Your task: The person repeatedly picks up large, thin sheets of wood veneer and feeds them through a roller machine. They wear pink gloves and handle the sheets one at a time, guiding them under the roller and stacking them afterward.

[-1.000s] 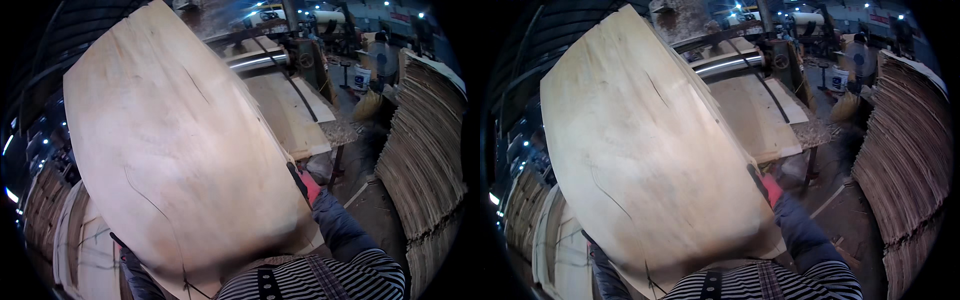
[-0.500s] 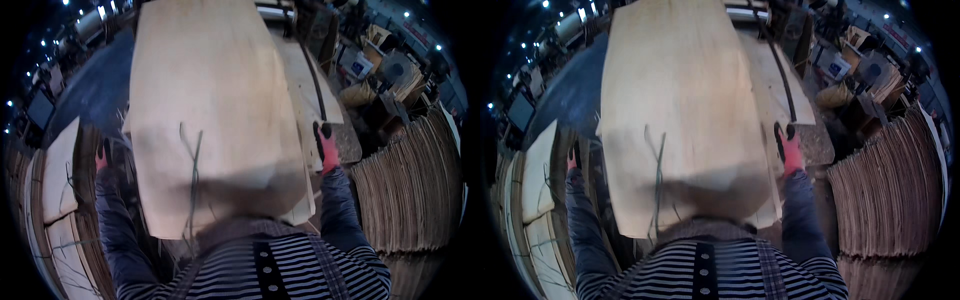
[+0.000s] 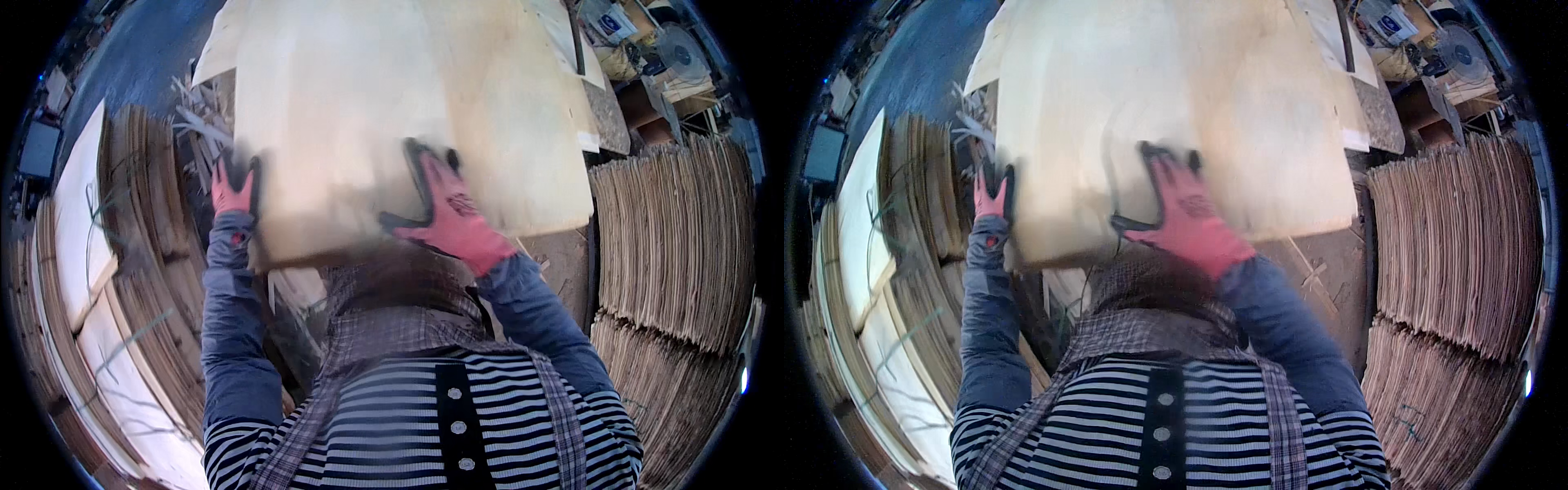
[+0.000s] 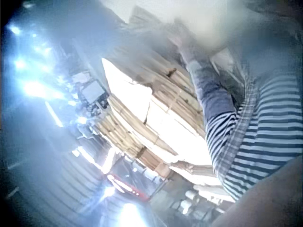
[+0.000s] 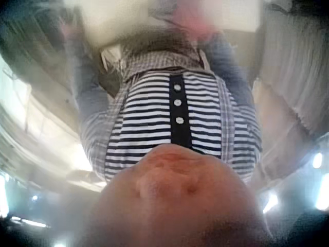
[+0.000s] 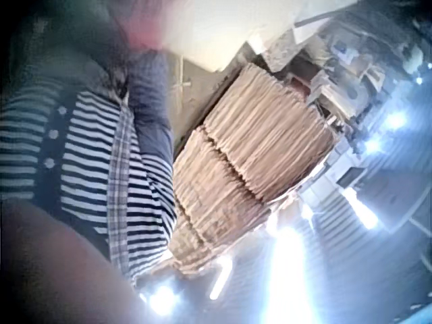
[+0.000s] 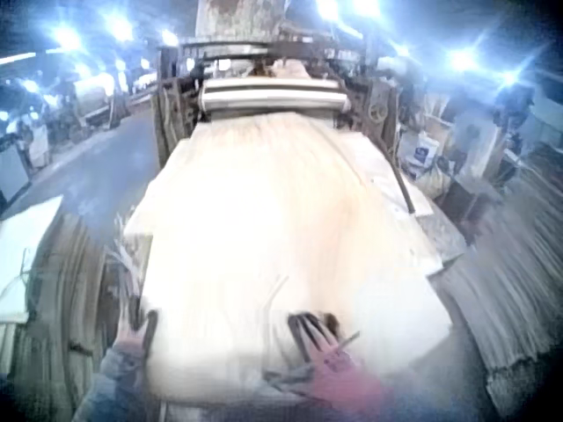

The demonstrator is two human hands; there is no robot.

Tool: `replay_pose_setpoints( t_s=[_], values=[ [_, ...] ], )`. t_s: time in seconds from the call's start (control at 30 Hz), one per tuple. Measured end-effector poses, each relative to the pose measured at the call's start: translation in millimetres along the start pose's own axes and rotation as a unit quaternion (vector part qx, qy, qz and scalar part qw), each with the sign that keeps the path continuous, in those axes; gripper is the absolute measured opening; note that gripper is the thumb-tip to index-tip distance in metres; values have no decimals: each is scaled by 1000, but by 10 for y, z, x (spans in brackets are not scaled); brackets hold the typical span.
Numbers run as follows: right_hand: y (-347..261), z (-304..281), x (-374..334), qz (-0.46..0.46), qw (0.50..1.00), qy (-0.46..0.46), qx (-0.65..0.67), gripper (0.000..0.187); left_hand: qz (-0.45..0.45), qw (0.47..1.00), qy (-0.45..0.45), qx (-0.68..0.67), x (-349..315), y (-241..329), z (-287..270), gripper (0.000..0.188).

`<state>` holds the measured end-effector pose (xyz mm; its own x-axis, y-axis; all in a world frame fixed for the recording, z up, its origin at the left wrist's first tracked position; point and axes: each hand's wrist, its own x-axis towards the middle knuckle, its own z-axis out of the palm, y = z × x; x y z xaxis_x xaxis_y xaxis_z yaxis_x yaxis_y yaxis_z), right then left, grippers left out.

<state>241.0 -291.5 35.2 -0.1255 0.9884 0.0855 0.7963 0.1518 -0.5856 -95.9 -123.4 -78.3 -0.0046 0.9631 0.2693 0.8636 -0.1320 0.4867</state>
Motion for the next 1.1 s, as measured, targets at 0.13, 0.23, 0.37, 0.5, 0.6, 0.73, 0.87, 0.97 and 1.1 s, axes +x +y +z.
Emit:
replay_pose_setpoints(
  t_s=[0.13, 0.23, 0.37, 0.5, 0.6, 0.73, 0.87, 0.97, 1.1],
  values=[
    [-875, 485, -266, -277, 918, -282, 39, 65, 161, 983, -61, -66, -727, 389, -490, 69],
    [-758, 944, -961, -246, 855, -446, 99, 61, 155, 985, -62, 47, -1467, 295, -719, 70],
    [-372, 540, -1479, 4, 955, -257, 150, 60, -8, 996, 10, -84, -2743, -382, -492, 58],
    [-61, 34, -1761, 79, 991, 10, 112, 62, -282, 777, -112, -552, -3377, -210, -301, 43],
    [224, -211, -1657, 35, 986, 155, 46, 58, -256, 700, -135, -653, -3223, -106, -41, 44],
    [413, -387, -1292, 48, 969, 243, -25, 58, -452, 434, -47, -778, -2508, 711, -365, 71],
    [511, -446, -888, 28, 949, 265, -169, 60, -405, 338, -42, -849, -2223, 325, 80, 63],
    [544, -312, -707, 88, 947, 222, -215, 59, -404, 374, -46, -834, -1896, 144, 357, 62],
    [700, -120, -858, 92, 944, 194, -250, 50, -421, 435, -71, -793, -1662, -36, 523, 60]
  ],
)
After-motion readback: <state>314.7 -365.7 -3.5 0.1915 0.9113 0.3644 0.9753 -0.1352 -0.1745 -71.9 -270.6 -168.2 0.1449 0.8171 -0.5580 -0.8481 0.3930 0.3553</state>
